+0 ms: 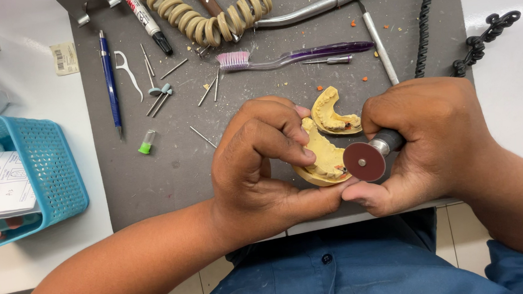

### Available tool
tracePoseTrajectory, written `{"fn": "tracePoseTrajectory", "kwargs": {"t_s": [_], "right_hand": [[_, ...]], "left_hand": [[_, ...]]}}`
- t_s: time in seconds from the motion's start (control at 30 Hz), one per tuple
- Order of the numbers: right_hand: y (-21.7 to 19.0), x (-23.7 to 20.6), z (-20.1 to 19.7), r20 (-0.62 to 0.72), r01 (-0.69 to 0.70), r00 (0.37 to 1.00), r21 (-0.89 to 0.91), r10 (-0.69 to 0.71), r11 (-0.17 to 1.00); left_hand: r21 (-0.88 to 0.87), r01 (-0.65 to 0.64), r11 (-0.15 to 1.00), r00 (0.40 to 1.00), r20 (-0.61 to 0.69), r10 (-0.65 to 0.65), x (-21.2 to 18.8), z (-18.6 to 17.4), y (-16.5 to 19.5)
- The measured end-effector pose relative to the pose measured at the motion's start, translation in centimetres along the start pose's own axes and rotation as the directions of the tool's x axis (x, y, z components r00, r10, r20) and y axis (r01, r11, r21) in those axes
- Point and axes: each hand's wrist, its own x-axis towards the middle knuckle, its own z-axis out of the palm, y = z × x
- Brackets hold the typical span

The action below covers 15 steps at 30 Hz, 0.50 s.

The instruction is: The person uses a rotary grinding tool with a disc to grind and smooth the surface of a yellow dental prosthesis. They hold the prosthesis in one hand and the tool in the other, rotating the object to access different areas while sparks fly from the contact point.

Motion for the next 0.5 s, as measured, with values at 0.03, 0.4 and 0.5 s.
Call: {"fn": "tracePoseTrajectory", "kwargs": {"t_s": [0.03,0.4,0.5], "right_hand": [[0.04,0.02,0.04,0.001,-0.001,1.0,-0.005,0.001,1.0],[0.07,0.0,0.13,0.011,-0.014,1.0,-0.02,0.015,1.0],[0.0,-0.14,0.06,0.017,-0.028,0.999,-0.003,0.028,1.0]], "left_hand": [[-0.002,0.002,1.0,1.0,0.001,-0.002,0.0,-0.05,-0.04],[0.022,0.001,1.0,1.0,-0.01,-0.001,0.09,0.03,-0.02],[0.03,-0.001,1.0,1.0,-0.015,0.001,0.1,0.07,0.02]]}}
